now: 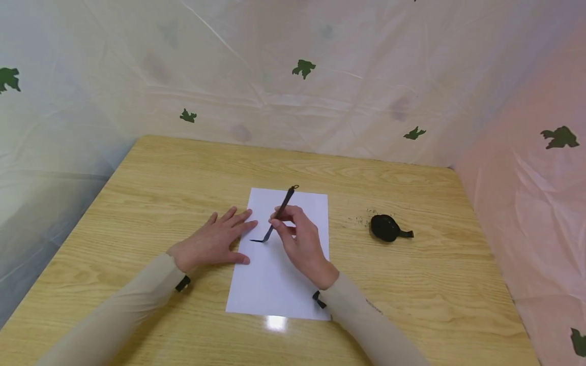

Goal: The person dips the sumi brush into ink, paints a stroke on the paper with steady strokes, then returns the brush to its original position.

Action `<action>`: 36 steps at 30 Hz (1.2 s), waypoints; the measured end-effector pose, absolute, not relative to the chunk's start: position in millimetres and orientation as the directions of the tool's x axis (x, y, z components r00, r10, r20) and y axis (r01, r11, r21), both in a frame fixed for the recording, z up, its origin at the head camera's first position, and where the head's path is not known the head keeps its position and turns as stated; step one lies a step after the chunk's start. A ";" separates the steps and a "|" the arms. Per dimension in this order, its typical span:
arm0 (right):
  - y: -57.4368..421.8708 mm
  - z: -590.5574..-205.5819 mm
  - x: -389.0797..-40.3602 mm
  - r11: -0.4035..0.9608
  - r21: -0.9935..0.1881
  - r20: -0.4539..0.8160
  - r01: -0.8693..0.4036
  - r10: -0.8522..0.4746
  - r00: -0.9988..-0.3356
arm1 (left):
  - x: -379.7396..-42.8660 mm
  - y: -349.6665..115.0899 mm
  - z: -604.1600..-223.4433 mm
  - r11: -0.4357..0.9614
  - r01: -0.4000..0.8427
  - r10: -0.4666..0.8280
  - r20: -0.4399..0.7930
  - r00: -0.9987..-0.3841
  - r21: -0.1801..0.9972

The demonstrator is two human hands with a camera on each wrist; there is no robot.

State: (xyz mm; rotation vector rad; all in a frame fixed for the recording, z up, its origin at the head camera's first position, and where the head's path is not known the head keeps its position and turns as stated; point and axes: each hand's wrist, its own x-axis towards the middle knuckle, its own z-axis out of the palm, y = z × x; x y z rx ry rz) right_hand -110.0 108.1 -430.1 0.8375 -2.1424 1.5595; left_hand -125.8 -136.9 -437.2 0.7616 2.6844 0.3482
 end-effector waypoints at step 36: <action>120.3 -429.3 -106.3 0.197 -0.748 0.598 -0.634 -0.216 -0.772 | -126.0 -136.9 -436.9 0.828 0.465 0.544 -0.247 -0.802 0.312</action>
